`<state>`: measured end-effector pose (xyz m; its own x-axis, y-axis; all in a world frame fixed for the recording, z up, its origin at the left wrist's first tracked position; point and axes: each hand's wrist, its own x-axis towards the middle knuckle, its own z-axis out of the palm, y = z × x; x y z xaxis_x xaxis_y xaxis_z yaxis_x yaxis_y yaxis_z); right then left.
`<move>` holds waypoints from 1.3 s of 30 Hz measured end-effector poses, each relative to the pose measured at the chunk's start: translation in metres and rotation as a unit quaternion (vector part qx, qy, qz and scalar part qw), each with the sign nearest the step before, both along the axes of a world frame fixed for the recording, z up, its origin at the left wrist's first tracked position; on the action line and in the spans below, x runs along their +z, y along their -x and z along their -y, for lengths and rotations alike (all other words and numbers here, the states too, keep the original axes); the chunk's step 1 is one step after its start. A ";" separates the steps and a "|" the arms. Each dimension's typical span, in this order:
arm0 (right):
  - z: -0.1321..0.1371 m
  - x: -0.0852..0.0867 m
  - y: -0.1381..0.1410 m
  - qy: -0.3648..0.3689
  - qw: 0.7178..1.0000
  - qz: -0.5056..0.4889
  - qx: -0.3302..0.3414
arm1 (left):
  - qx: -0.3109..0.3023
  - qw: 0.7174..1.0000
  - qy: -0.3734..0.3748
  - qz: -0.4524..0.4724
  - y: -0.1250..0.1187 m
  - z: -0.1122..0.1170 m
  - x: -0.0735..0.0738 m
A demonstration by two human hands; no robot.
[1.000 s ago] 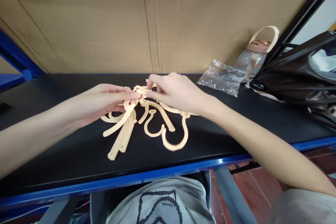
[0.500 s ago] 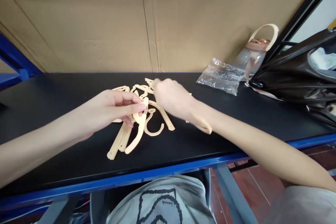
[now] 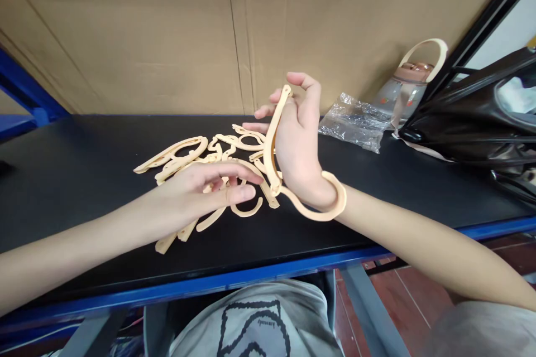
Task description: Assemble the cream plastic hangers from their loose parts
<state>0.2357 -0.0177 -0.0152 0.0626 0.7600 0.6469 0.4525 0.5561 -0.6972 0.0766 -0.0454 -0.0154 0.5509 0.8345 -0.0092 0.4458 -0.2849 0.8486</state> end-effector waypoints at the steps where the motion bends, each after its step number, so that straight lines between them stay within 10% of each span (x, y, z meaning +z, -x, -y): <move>1: 0.004 0.000 0.003 -0.008 0.998 0.048 -0.026 | -0.021 0.999 0.045 0.011 -0.002 0.001 0.000; 7: 0.013 -0.013 0.016 -0.047 0.997 0.025 -0.059 | -0.049 0.987 0.137 0.072 -0.004 -0.006 -0.005; 13: 0.018 -0.007 0.015 -0.077 0.976 0.188 -0.079 | 0.021 0.998 0.051 -0.003 -0.004 0.001 -0.012; 21: -0.008 0.010 -0.023 -0.120 0.983 0.132 -0.038 | 0.054 0.998 0.017 0.034 0.014 -0.015 0.005; 29: -0.003 0.000 -0.012 -0.073 0.880 0.466 0.058 | 0.021 0.986 0.145 0.078 0.022 -0.031 0.007; 39: 0.004 0.003 -0.008 -0.146 0.776 0.611 -0.059 | 0.041 0.967 0.189 0.167 0.018 -0.028 0.003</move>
